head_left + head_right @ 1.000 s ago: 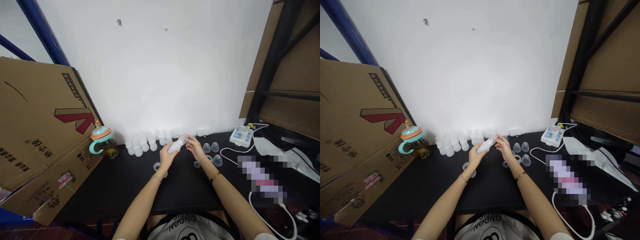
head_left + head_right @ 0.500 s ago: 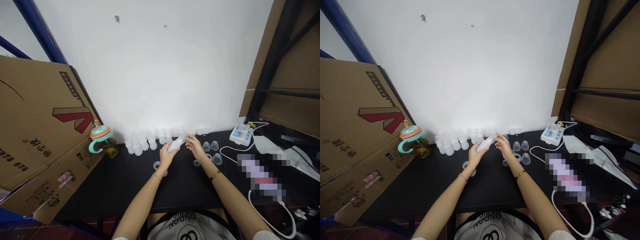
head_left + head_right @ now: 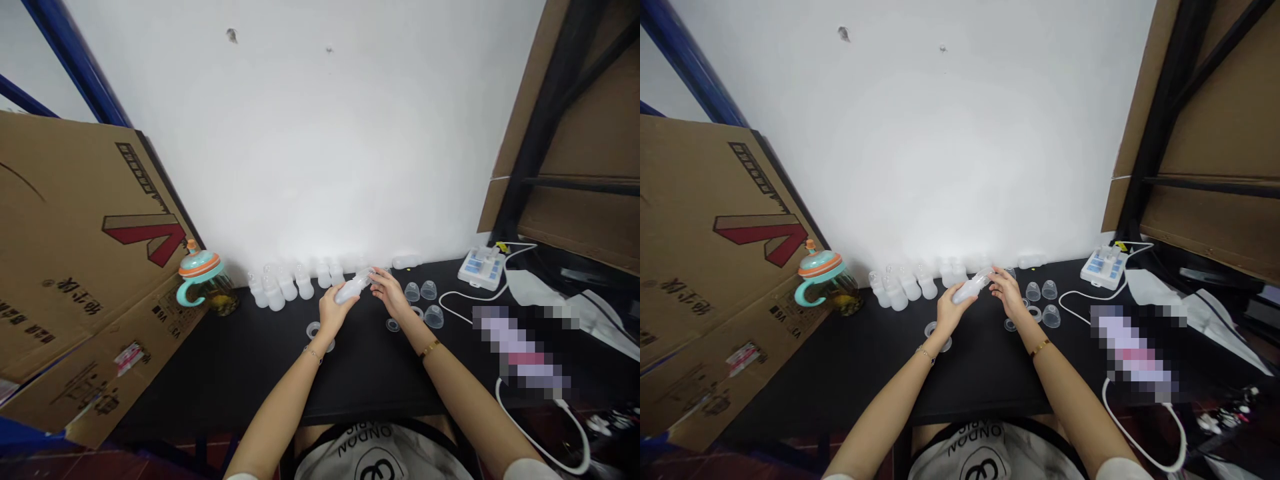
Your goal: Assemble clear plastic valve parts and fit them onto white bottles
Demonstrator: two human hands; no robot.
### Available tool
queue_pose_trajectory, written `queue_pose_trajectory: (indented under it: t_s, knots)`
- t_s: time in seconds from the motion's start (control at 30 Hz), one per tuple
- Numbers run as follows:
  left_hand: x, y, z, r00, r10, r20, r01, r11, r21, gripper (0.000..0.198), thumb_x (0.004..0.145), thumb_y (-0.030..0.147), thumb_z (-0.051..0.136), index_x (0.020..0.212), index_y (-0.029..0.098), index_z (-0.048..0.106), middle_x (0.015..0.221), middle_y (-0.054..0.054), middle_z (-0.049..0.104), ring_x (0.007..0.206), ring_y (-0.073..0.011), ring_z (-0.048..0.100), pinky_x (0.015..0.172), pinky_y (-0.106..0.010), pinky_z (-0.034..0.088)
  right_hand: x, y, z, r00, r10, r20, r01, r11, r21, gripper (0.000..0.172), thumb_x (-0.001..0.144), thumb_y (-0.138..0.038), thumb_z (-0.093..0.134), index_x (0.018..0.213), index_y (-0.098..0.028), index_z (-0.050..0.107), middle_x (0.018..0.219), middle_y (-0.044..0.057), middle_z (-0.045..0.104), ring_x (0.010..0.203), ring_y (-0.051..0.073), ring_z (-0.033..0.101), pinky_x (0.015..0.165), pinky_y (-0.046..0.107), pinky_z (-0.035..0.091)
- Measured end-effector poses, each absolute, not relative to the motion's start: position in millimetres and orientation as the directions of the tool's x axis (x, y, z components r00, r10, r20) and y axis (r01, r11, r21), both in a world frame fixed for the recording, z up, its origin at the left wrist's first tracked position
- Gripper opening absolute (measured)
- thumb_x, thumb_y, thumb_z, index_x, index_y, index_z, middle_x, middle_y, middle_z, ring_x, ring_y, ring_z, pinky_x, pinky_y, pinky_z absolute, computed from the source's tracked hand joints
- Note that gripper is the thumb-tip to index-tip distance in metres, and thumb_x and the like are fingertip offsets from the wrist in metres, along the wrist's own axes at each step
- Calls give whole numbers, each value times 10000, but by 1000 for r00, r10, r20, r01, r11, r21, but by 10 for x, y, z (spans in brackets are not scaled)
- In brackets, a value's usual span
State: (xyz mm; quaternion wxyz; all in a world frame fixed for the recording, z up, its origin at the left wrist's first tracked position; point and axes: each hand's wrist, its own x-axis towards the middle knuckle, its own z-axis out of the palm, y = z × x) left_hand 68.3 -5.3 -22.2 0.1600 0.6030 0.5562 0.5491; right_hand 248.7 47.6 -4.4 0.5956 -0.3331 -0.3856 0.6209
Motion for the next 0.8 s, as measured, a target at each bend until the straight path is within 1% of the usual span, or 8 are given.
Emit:
queue_pose_trajectory:
  t_s: [0.17,0.43,0.63,0.8]
  knots:
    - [682,-56,-222,-211,845,491,491,-343,801,507,730,423,834,1185,230,720,1192,-75,734,1089,-258,681,980,-376,505,2493,469,-35,-70,996,51,-494,10,-870,398,716,-277,829,1092,-228,706,866,-8,714,589,84,618,519,177,496]
    - [682,-46,-228,-217,844,490,498,-336,799,500,724,398,842,1178,227,719,1187,-69,735,1088,-255,682,977,-370,507,2488,485,-60,-68,996,52,-480,13,-877,416,710,-285,830,1102,-227,703,883,1,721,585,88,616,511,181,495]
    - [687,-63,-214,-216,835,506,506,-347,789,490,728,398,838,1171,224,723,1179,-72,735,1076,-254,683,976,-373,507,2484,471,-32,-75,996,41,-482,0,-876,398,705,-265,829,1081,-223,705,841,-5,716,573,87,613,507,182,491]
    - [689,-65,-208,-213,836,506,506,-349,789,490,722,397,843,1164,220,727,1172,-79,737,1073,-263,684,979,-392,510,2479,465,-31,-79,996,43,-468,1,-884,388,718,-262,814,1088,-229,700,843,-7,720,574,93,624,507,190,489]
